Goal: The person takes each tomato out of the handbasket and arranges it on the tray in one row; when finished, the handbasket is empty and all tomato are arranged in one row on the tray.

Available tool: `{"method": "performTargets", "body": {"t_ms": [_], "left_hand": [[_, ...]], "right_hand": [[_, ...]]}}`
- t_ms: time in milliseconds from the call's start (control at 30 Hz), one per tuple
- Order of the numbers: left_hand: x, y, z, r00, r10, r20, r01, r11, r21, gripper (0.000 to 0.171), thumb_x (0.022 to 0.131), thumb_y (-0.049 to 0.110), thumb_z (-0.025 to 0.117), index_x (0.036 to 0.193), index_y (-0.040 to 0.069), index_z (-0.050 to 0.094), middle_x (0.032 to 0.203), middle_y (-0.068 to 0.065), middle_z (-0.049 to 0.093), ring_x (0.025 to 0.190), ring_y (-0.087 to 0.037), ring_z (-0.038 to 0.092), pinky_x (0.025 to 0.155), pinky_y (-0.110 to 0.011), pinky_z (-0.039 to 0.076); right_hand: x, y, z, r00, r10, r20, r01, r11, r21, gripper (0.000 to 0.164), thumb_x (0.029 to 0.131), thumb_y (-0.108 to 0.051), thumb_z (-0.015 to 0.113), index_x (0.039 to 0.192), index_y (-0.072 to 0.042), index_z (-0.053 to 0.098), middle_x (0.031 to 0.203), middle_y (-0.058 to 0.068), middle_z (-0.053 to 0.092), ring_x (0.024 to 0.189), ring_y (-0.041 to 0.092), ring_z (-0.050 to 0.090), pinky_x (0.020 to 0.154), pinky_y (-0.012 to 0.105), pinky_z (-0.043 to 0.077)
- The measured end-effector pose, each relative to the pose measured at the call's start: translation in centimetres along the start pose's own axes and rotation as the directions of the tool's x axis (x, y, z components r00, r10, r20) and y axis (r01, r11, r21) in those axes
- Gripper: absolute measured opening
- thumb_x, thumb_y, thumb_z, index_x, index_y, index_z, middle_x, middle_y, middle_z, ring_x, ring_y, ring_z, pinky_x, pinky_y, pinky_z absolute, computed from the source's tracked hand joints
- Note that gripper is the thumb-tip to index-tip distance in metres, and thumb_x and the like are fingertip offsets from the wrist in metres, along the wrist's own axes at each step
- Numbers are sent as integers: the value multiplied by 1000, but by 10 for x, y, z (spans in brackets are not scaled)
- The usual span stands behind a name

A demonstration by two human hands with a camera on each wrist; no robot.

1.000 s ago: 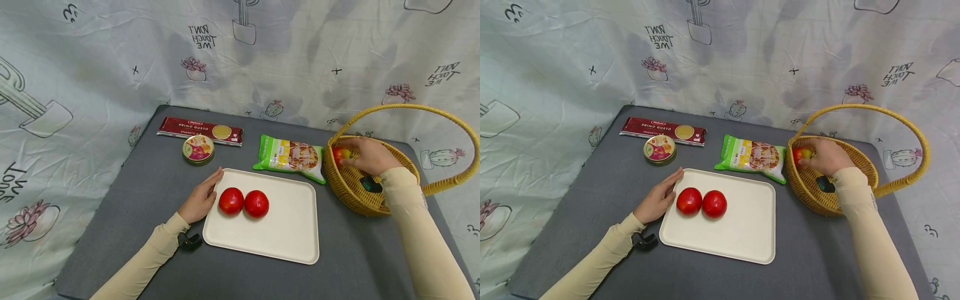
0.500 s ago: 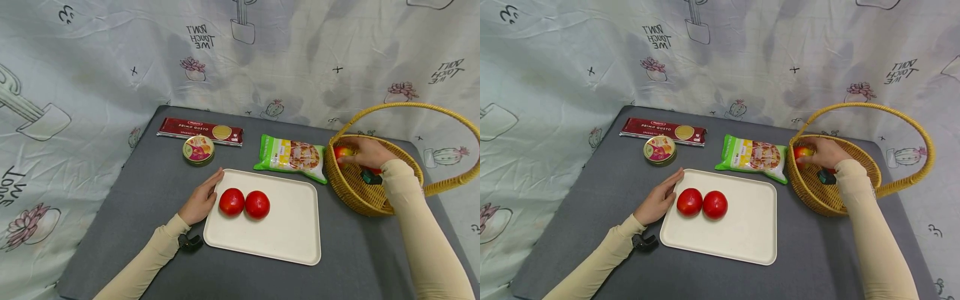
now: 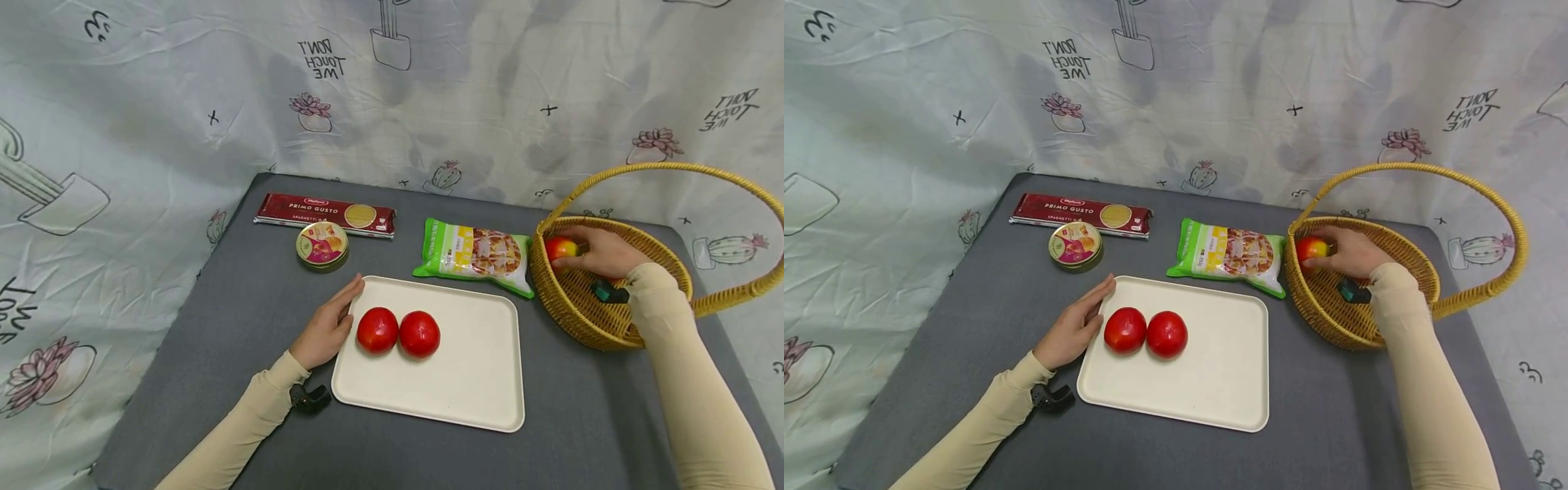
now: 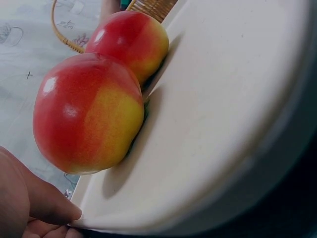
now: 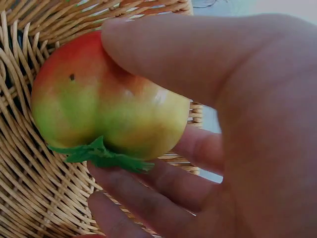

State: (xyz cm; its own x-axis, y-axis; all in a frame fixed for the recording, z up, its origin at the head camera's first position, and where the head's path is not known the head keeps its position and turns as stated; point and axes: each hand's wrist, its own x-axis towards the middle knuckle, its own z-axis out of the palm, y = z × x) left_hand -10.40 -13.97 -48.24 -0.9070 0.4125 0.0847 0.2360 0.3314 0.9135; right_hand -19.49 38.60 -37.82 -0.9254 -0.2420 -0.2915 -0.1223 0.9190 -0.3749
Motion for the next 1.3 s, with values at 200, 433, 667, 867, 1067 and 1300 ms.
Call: {"method": "performTargets", "body": {"t_ms": [200,433,667,867,1067,1300], "left_hand": [[0,0,0,1000,2,-1,-2,1000,-1,63,100,-18,51,161,-7,38,172,-20,29,157,-35,29,120,-41,30],[0,0,0,1000,5,1,-5,1000,6,63,100,-18,52,161,-7,38,172,-20,29,157,-35,30,119,-41,30],[0,-1,0,1000,11,-5,-11,1000,11,63,100,-18,52,161,-7,38,172,-20,29,157,-35,30,119,-42,31],[-1,-2,0,1000,17,-2,-17,1000,14,63,100,-18,52,160,-8,38,172,-20,30,157,-35,30,119,-41,31],[-1,-3,0,1000,22,-3,-22,1000,13,63,100,-18,51,160,-8,39,171,-21,29,157,-35,30,120,-42,31],[-1,-4,0,1000,14,-4,-14,1000,18,63,100,-18,52,161,-7,38,172,-20,29,157,-35,30,120,-42,31]], "right_hand": [[-8,1,-1,999,30,-14,-29,999,44,84,96,-42,78,150,13,44,142,37,53,124,51,55,103,68,45],[-29,-11,-8,996,38,-75,-29,993,116,89,98,-41,76,160,6,33,152,36,44,129,52,48,104,71,43],[-57,-39,-4,982,7,-190,9,997,83,81,97,-37,79,156,4,42,145,32,50,119,49,54,94,68,51],[-76,-70,7,954,-32,-299,60,994,86,74,92,-30,85,149,0,48,135,28,59,111,47,61,90,67,55],[-86,-107,42,926,-178,-332,221,971,96,73,86,-19,90,144,0,51,130,24,66,108,42,68,88,67,58],[-80,-138,106,892,-289,-348,346,931,113,79,78,-13,96,142,1,51,128,18,69,105,30,71,87,54,63]]}}
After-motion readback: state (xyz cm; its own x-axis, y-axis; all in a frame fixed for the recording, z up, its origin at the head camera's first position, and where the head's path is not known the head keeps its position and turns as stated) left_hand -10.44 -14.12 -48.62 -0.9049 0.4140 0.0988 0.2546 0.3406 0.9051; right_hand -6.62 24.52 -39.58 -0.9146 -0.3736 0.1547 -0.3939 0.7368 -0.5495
